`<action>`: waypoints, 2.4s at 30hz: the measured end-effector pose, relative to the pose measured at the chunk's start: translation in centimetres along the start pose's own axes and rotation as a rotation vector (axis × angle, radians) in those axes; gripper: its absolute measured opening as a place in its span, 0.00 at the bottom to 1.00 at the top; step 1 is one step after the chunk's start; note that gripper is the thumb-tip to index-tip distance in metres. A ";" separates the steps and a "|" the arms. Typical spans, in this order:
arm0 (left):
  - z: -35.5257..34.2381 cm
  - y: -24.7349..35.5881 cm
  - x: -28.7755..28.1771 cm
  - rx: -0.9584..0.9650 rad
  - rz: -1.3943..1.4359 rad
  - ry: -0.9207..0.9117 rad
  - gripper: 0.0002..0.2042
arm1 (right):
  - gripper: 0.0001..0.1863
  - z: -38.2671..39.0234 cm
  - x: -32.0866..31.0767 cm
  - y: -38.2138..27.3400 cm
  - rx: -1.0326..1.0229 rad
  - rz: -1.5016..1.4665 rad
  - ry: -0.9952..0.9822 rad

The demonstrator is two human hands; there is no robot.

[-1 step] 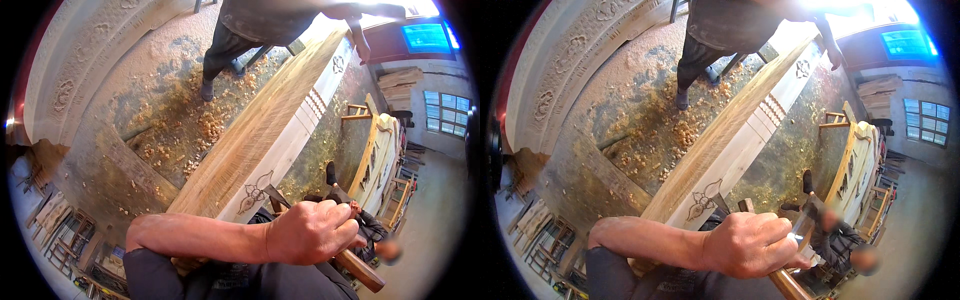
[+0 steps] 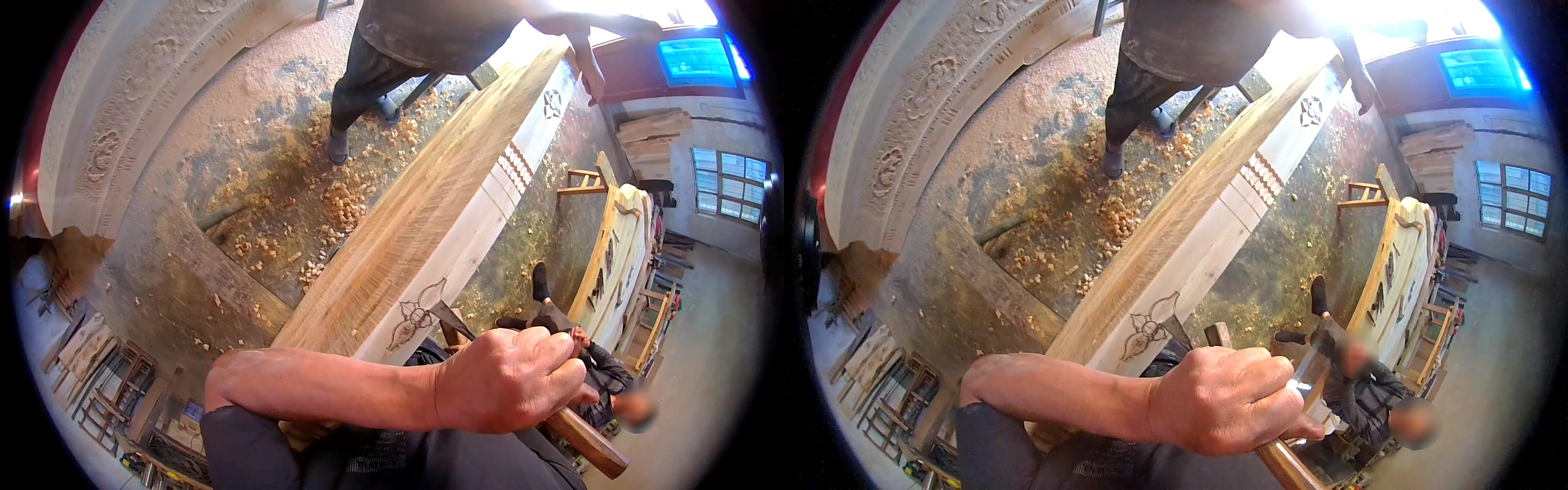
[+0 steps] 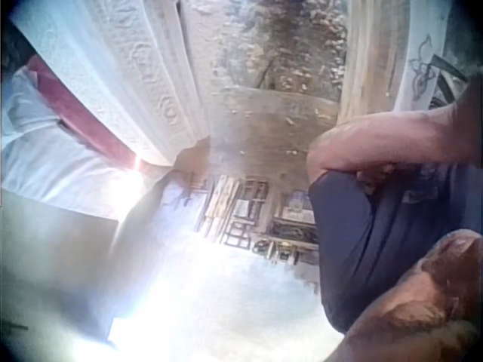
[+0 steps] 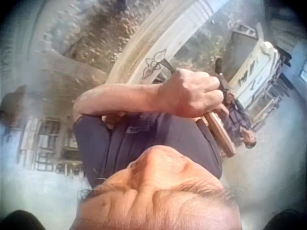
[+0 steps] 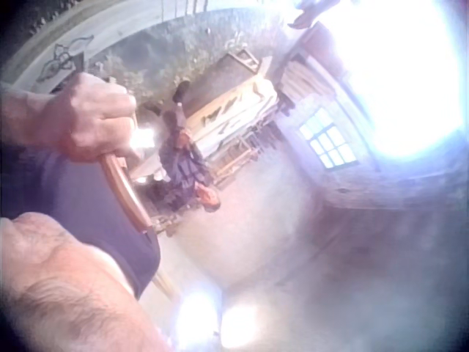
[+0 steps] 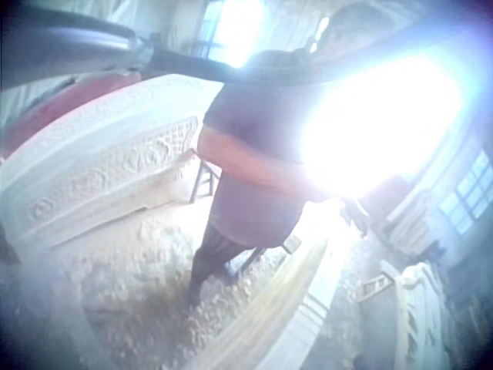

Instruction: The person carves intricate decorative patterns into a wooden board using a chisel and a wooden mallet.

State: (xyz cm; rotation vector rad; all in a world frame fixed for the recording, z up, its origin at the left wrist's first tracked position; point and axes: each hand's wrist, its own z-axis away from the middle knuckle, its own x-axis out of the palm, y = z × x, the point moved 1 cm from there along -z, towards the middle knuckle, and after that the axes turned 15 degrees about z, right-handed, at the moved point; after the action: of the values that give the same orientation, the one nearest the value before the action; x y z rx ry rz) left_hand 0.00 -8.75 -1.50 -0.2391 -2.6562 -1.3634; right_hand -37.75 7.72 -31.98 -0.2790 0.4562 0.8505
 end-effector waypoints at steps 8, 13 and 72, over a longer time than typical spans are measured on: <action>-1.2 0.4 -1.0 -0.061 0.029 0.006 0.21 | 0.25 -1.1 1.8 0.4 -0.041 -0.010 -0.001; -1.0 -0.6 -1.4 -0.093 0.119 -0.025 0.16 | 0.25 -3.3 -0.9 -3.1 -0.231 -0.191 0.172; -0.7 -0.3 -0.5 -0.266 0.313 0.277 0.24 | 0.11 38.4 -26.1 -36.9 -1.603 0.585 1.554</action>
State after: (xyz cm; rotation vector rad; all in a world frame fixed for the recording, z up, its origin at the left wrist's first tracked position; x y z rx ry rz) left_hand 0.51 -9.50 -1.47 -0.4389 -2.1087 -1.5130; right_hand -13.66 -16.86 16.32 -2.4840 1.2251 1.3009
